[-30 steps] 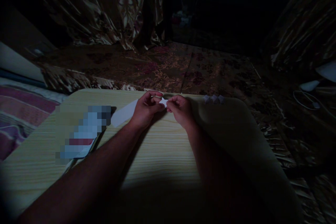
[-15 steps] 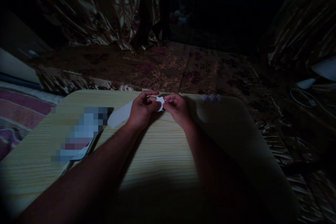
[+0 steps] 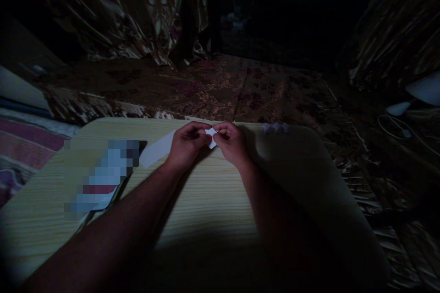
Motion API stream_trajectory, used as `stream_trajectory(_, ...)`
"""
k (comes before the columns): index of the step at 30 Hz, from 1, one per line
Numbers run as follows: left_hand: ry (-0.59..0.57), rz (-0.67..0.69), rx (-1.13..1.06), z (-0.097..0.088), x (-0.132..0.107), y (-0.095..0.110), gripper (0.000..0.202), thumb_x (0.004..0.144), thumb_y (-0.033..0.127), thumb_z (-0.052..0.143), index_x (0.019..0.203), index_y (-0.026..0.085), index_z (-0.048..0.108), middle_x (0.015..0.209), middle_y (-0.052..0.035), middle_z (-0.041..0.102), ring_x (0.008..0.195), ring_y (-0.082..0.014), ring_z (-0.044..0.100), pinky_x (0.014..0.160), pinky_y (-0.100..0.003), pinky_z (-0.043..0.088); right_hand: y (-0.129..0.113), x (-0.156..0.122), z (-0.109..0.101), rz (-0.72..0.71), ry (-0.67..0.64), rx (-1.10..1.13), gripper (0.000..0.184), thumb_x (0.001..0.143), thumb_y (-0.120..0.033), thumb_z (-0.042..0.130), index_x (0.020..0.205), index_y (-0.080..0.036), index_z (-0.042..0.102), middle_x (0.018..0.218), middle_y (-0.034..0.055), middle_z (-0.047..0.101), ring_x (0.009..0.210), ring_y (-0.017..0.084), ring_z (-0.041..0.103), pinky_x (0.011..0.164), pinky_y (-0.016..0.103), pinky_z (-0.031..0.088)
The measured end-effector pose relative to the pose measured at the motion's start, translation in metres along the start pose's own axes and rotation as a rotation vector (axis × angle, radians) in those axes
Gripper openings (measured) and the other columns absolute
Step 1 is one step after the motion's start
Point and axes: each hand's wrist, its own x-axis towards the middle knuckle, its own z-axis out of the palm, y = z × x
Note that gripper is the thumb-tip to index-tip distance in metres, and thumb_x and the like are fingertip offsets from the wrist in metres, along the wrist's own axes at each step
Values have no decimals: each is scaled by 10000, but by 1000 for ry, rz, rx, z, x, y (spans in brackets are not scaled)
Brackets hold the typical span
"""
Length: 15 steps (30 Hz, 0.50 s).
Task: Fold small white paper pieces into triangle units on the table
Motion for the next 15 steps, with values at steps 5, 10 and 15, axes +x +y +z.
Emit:
stream_trajectory(5,-6,11,14,1,-1,0,270,626,166,736,893,160,694,644,24,611,539,-83,519,521,-203,420,0,0,0,-33,1,-27,161,693,-170,632,851,-189,604,649,-46,613,574,97,555,548,222,419)
stream_trajectory(10,-4,5,13,0,-1,-1,195,645,182,735,830,159,676,626,26,605,517,-80,505,504,-203,402,-1,-1,0,-42,-8,-37,135,691,-162,616,822,-189,595,638,-47,602,566,97,541,531,218,397)
stream_trajectory(15,-18,7,32,-1,0,-2,186,668,201,726,838,165,660,600,29,587,493,-81,482,485,-207,380,-2,-2,-1,-45,-10,-65,137,697,-177,615,832,-194,599,662,-40,612,585,104,552,541,222,400)
